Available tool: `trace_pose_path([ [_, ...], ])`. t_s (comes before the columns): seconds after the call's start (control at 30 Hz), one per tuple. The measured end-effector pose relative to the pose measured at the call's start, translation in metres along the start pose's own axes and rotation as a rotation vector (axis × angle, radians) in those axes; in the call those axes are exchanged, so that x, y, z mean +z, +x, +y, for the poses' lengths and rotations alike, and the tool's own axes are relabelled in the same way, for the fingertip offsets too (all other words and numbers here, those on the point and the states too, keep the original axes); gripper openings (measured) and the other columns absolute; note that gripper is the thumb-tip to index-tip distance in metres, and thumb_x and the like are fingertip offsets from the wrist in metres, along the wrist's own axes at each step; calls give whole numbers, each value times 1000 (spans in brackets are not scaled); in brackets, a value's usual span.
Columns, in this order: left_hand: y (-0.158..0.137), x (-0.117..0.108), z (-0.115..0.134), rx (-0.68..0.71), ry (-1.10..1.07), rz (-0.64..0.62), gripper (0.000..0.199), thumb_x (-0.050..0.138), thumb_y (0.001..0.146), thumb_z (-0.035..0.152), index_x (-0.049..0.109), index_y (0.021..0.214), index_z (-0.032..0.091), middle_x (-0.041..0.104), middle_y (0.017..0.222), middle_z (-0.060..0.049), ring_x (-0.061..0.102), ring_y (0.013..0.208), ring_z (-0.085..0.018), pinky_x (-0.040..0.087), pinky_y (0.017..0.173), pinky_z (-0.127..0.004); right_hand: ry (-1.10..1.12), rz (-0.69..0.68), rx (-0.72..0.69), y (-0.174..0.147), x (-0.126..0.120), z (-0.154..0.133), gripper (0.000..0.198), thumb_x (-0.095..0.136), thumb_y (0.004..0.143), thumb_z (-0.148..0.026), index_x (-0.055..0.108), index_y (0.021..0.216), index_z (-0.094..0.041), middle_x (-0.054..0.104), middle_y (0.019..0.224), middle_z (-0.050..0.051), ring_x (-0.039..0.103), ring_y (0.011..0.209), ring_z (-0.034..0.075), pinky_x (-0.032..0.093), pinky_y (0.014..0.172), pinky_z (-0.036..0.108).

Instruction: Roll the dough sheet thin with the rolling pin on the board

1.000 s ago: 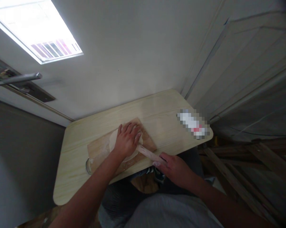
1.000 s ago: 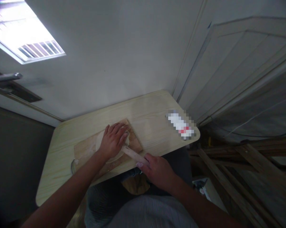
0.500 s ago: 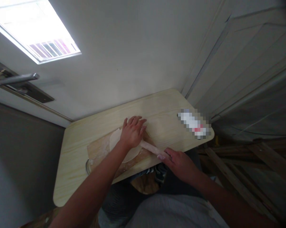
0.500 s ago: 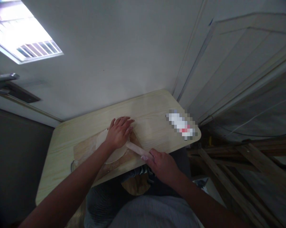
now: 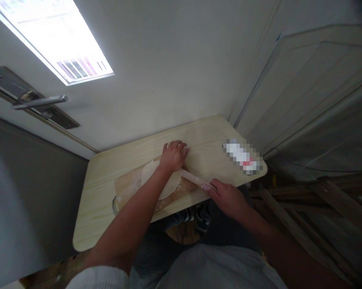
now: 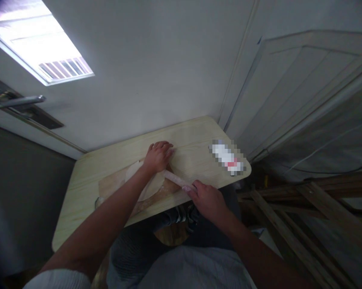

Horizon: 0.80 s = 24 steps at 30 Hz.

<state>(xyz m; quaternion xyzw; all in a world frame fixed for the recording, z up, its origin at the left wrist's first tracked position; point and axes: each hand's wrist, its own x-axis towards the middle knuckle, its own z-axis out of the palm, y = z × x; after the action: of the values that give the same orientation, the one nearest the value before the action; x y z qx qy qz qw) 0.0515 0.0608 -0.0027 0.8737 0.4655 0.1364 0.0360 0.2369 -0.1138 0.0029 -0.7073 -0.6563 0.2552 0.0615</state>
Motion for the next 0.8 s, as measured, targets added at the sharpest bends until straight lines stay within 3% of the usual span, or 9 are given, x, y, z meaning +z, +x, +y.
trace_pose_path([
  [0.2,-9,-1,0,-75,-7,33,38,38,102,45,63,122,24,61,133,-8,51,125,-26,35,109,-47,7,39,-24,0,6,-1,38,41,99,-55,57,90,-23,69,76,4,62,70,18,23,59,28],
  [0.4,-59,-14,-8,-149,-19,88,37,43,100,45,62,124,25,61,136,-7,51,128,-26,33,111,-49,159,31,-183,-8,18,-2,33,49,97,-53,54,86,-23,67,78,1,62,74,16,28,62,26],
  [0.57,-95,-19,-8,-102,-20,47,39,38,102,45,59,127,25,60,138,-6,50,128,-26,32,112,-51,175,-4,-182,-24,28,-3,35,46,98,-54,54,85,-22,66,75,1,63,73,17,27,61,26],
  [0.8,-89,-17,1,-40,27,38,42,34,103,43,55,135,27,56,143,-5,43,135,-27,24,116,-54,117,-20,-147,-38,35,-2,38,41,99,-55,53,86,-22,68,75,3,64,70,19,25,58,27],
])
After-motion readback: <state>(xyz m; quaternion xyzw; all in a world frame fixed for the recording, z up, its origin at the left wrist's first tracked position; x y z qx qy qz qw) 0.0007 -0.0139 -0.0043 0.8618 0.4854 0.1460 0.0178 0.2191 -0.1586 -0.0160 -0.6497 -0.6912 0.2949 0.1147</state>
